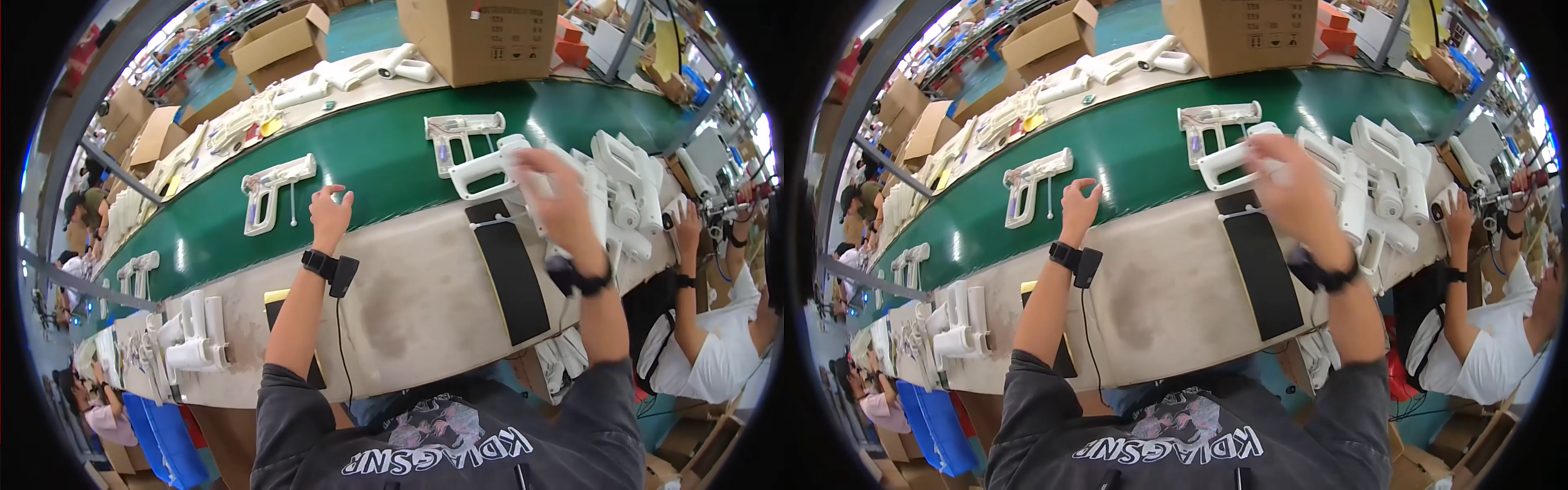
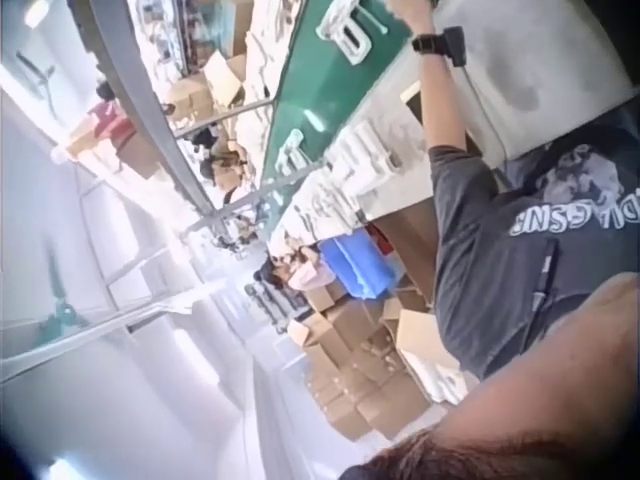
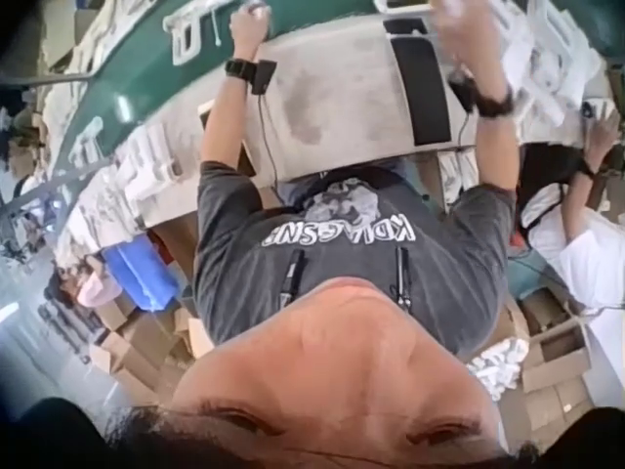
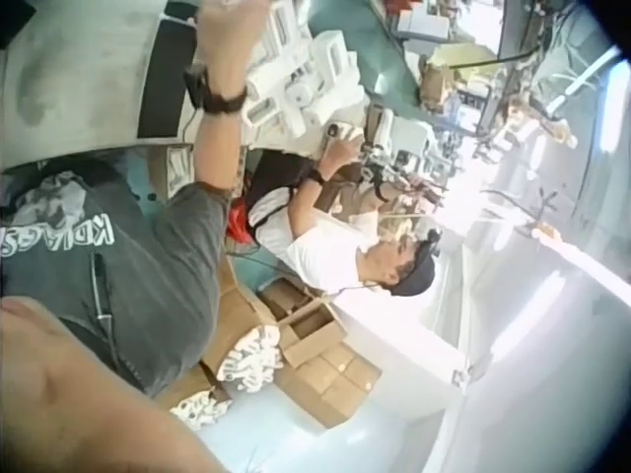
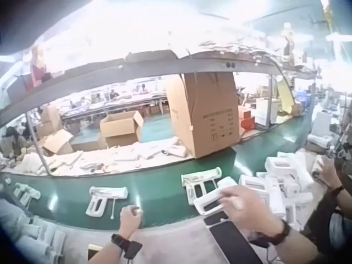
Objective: Assembling the white plastic housing of a handheld electronic device at a factory workstation.
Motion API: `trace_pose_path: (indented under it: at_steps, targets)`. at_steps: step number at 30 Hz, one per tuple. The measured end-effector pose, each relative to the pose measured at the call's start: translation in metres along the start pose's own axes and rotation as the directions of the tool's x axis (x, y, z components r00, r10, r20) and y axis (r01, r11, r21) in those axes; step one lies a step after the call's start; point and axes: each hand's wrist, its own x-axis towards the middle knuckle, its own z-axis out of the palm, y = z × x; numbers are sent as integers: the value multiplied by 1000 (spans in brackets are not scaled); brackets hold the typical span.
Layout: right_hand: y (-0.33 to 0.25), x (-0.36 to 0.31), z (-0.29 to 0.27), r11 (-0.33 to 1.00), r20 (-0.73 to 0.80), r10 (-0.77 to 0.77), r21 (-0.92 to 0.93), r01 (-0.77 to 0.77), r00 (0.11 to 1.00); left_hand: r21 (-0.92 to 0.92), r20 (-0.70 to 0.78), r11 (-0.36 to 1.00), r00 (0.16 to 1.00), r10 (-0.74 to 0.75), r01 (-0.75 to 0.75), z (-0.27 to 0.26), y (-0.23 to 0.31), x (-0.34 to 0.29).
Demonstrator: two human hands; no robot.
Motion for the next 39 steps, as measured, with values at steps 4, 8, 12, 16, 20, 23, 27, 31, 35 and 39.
trace_pose_path:
  at_steps: [4,8,12,16,20,23,27,31,35,39]
  targets:
    - [57,71,134,563,575,126,-712,419,809,3,1,998,998,59,-59,-30,-11,-13]
    - [105,99,178,437,563,461,-817,376,686,-174,45,980,993,107,-98,-100,-17,-63]
    - [135,102,181,419,466,505,-868,266,726,-296,22,953,997,71,-62,-165,-3,-135]
    - [146,103,192,464,339,459,-880,104,821,-376,28,926,1000,-2,13,-194,-17,-186]
    - [159,100,199,471,311,340,-873,125,888,-293,-40,956,998,-50,36,-194,-41,-218]
    - [148,100,208,493,353,245,-847,198,903,101,-115,992,991,-66,77,-171,-76,-248]
    - [128,98,218,518,397,47,-794,317,917,240,-32,905,935,-353,350,-150,-80,-270]
    - [77,94,227,538,504,2,-729,424,863,172,-82,914,930,-358,368,-153,-87,-265]
    - [-6,63,224,577,641,-149,-562,592,753,-354,-55,881,933,-355,314,-171,-106,-268]
    - [-70,7,212,626,730,-324,-312,715,602,-816,123,480,908,-401,322,-196,-84,-297]
